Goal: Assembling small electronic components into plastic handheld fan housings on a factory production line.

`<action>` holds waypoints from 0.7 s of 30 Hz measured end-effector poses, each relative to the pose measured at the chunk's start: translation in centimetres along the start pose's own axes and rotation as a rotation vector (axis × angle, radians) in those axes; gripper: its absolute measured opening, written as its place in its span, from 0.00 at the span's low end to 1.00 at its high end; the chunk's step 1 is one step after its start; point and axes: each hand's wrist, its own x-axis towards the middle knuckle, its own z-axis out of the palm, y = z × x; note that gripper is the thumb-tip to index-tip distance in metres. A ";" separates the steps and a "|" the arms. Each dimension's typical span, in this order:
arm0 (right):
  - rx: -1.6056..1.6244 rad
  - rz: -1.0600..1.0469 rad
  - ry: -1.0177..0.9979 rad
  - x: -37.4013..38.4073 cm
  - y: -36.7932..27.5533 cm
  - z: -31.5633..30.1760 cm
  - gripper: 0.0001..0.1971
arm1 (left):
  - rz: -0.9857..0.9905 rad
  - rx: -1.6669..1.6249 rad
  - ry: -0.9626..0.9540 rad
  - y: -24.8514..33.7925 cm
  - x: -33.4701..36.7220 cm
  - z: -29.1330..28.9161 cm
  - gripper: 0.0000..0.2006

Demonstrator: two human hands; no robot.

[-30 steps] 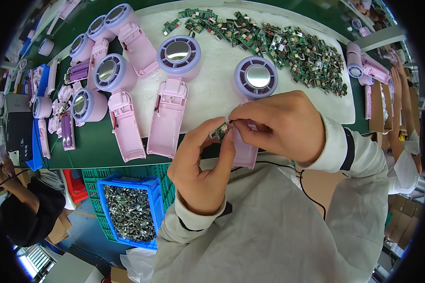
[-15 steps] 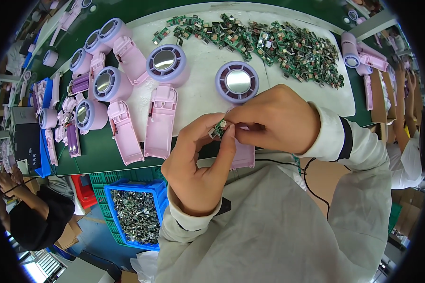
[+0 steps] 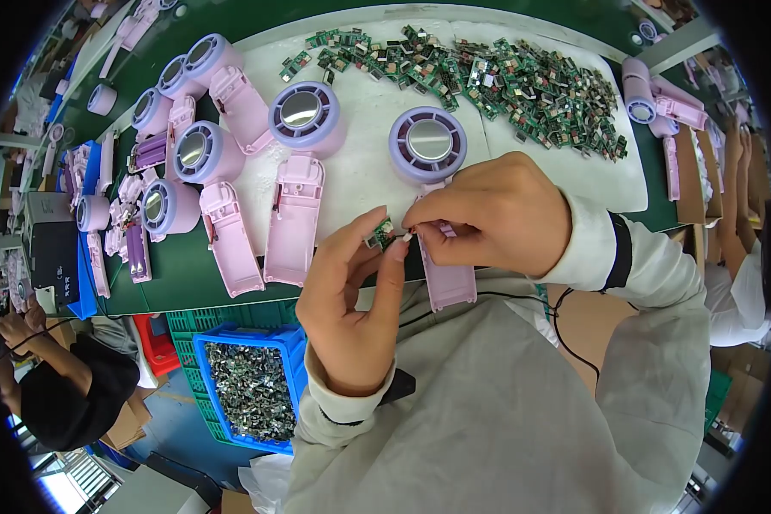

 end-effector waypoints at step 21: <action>0.049 -0.055 -0.225 0.0 0.9 -1.2 0.14 | -0.075 -0.094 0.063 -0.6 -0.3 0.5 0.17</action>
